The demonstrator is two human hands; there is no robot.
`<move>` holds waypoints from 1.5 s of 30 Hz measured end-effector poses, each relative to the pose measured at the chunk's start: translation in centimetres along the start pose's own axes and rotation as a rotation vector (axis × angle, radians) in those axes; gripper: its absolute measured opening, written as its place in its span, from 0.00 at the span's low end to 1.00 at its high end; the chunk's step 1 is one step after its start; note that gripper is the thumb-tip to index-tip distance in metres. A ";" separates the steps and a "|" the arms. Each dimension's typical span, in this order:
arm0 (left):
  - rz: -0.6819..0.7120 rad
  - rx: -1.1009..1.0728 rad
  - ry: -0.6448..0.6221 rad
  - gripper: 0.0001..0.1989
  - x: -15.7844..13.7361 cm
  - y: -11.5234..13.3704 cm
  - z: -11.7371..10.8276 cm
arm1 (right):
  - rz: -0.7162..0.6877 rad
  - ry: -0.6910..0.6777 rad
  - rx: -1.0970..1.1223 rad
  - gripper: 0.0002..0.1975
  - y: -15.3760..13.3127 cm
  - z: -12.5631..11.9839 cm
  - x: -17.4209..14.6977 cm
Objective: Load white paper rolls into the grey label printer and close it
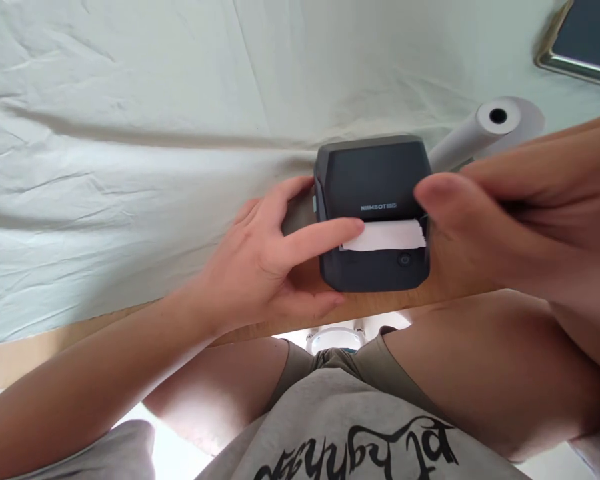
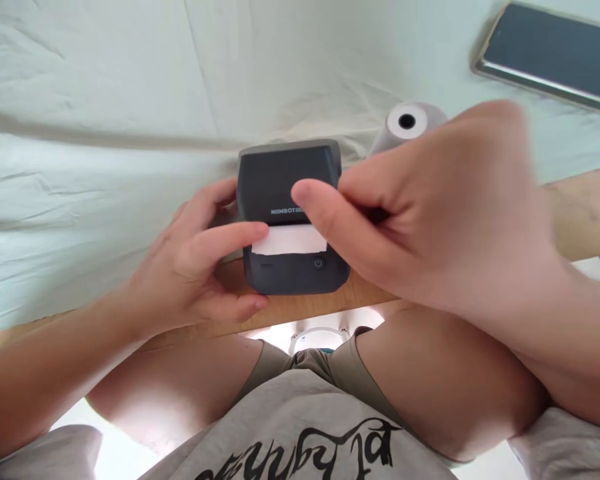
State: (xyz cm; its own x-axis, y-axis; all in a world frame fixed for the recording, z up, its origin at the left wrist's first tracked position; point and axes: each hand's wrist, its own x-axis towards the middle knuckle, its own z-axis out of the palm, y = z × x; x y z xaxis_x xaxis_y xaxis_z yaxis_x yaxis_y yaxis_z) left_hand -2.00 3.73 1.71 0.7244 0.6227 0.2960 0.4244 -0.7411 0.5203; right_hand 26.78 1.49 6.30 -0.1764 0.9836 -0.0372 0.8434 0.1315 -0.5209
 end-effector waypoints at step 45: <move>-0.068 0.323 -0.101 0.52 -0.9 2.1 0.4 | 0.107 -0.093 0.149 0.56 0.3 1.8 0.9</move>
State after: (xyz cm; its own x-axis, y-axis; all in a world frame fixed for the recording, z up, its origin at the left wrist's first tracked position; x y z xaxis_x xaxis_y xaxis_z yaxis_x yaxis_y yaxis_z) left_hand -1.49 1.54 2.21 0.7314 0.6576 0.1804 0.6122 -0.7498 0.2510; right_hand 25.96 2.23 4.61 -0.1412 0.9746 -0.1740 0.7765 0.0000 -0.6301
